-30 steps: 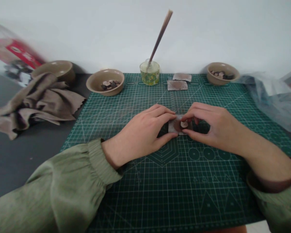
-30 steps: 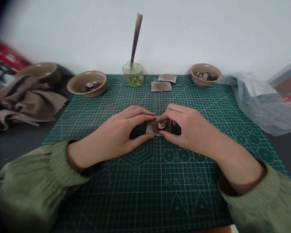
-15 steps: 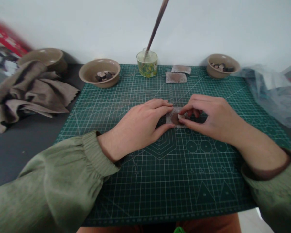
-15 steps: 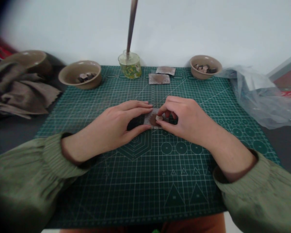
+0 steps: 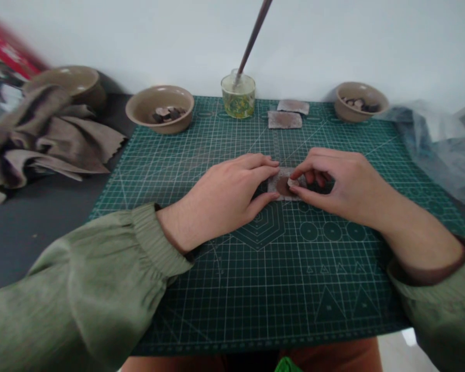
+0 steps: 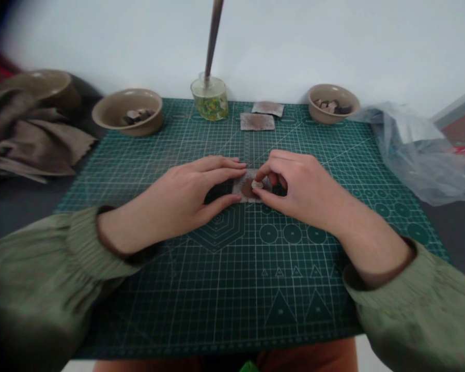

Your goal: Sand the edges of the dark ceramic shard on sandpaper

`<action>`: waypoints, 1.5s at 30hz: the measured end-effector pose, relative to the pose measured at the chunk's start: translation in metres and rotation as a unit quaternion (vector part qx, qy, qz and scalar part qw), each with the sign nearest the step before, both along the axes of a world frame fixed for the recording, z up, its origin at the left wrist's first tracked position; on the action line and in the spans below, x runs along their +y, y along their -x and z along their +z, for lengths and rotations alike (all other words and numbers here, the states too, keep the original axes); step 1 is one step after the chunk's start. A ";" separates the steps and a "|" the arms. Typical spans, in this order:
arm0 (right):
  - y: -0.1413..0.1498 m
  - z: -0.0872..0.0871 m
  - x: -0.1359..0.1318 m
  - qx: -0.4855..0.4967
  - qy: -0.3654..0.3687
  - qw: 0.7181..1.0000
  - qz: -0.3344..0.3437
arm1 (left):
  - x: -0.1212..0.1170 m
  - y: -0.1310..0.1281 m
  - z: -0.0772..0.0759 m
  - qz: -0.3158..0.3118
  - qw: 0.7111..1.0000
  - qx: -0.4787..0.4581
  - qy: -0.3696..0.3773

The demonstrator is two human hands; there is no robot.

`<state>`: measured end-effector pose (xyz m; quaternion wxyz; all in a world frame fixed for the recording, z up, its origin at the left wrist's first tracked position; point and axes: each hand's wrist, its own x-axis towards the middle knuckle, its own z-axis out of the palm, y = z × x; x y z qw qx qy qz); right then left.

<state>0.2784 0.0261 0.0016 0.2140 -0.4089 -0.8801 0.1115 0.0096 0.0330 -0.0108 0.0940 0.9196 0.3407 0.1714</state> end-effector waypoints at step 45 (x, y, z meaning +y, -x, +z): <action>0.012 0.004 -0.001 -0.009 0.040 0.997 -0.058 | 0.002 0.000 0.004 0.017 0.998 -0.004 0.057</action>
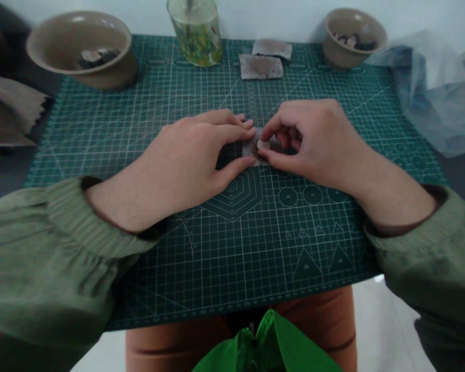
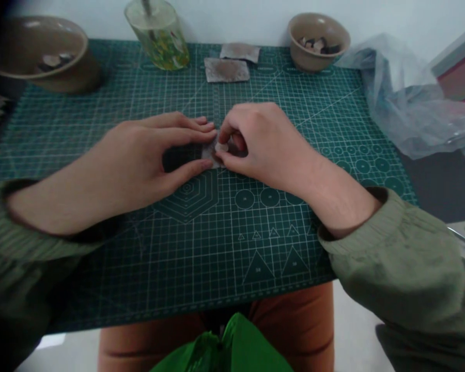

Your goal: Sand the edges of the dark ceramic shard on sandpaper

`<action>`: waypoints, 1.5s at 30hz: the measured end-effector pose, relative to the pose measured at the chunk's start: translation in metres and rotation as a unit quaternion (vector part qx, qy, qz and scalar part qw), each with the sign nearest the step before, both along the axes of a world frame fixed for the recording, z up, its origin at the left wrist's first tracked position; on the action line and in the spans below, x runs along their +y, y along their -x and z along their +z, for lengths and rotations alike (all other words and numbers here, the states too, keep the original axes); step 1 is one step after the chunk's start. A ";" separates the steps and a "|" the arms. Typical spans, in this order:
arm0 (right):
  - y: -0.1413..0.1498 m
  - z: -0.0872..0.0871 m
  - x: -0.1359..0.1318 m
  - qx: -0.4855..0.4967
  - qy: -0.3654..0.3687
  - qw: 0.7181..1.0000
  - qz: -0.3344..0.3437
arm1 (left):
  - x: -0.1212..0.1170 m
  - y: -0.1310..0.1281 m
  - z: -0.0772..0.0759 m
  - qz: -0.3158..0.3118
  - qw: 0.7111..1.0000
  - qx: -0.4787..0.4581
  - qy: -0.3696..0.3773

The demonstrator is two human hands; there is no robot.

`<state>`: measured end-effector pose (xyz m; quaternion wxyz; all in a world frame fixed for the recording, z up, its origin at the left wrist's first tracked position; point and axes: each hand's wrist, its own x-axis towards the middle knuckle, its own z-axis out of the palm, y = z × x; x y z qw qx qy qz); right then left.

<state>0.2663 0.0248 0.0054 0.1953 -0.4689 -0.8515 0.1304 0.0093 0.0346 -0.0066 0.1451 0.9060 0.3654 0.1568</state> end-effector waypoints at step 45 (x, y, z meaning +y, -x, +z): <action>-0.002 -0.010 0.003 0.048 -0.031 0.998 0.001 | -0.002 0.001 0.001 0.000 1.000 0.010 0.006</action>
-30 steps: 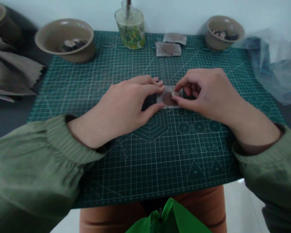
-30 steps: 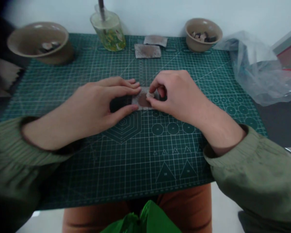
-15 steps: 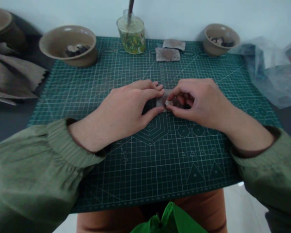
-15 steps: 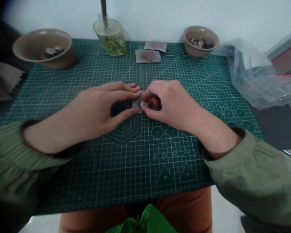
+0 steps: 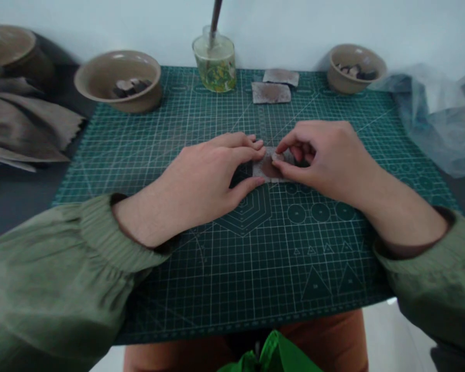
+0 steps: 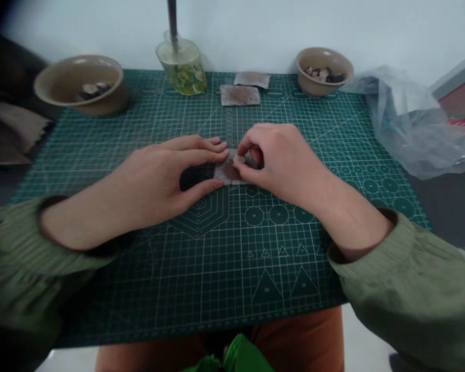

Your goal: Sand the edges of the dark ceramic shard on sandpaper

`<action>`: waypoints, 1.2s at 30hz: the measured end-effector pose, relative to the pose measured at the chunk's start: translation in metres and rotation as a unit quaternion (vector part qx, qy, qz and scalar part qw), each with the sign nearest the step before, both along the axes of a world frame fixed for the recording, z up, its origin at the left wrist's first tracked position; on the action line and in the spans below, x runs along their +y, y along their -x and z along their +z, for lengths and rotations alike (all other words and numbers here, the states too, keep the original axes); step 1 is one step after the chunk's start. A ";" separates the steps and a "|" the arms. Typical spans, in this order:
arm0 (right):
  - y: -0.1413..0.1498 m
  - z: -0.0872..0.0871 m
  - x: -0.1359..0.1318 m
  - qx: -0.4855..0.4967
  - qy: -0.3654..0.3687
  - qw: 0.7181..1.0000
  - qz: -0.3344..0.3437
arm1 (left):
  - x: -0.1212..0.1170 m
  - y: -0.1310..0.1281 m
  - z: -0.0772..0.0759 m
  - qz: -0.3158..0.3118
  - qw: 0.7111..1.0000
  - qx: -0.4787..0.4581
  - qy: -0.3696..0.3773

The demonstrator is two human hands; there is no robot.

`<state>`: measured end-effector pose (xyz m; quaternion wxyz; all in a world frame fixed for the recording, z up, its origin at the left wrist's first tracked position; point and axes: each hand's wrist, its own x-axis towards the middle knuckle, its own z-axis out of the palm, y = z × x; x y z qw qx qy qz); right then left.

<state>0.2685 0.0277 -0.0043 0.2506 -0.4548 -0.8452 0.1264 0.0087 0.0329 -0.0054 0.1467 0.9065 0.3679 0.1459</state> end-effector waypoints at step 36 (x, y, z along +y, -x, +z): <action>0.001 -0.001 -0.003 -0.005 -0.010 1.000 -0.002 | 0.000 0.000 -0.004 0.005 1.000 -0.006 -0.023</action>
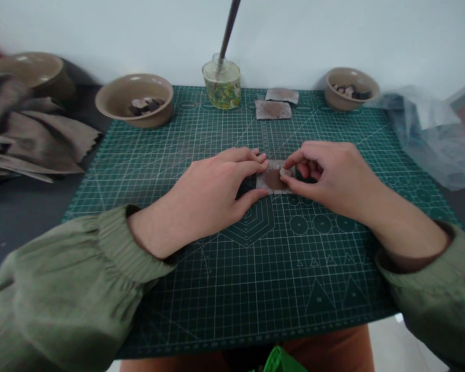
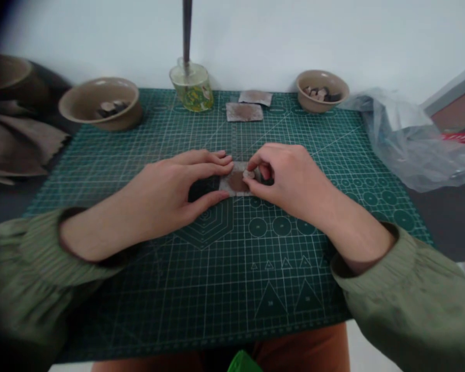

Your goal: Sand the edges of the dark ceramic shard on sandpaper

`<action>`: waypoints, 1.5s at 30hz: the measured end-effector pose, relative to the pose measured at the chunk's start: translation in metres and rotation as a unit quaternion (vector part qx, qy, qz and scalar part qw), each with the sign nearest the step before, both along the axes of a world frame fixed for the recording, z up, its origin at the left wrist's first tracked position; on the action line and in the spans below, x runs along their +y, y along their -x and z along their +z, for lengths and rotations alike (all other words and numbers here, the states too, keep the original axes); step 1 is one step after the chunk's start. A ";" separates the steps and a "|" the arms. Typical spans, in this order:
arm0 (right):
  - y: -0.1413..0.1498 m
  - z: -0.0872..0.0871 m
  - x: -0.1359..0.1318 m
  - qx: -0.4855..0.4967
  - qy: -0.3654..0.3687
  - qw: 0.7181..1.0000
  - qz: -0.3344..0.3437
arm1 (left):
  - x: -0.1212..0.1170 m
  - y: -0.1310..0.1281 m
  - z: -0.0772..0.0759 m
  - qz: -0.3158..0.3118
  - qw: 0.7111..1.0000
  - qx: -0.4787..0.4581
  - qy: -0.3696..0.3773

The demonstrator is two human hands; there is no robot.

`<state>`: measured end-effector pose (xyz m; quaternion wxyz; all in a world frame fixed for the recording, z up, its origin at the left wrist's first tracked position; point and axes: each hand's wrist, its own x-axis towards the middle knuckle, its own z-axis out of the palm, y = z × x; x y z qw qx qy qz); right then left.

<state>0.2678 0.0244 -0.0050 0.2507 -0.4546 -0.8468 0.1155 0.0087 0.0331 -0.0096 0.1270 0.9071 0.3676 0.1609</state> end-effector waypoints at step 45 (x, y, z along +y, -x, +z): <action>0.001 0.000 0.003 0.026 0.023 0.999 -0.005 | -0.001 0.001 -0.001 0.002 1.000 0.013 -0.011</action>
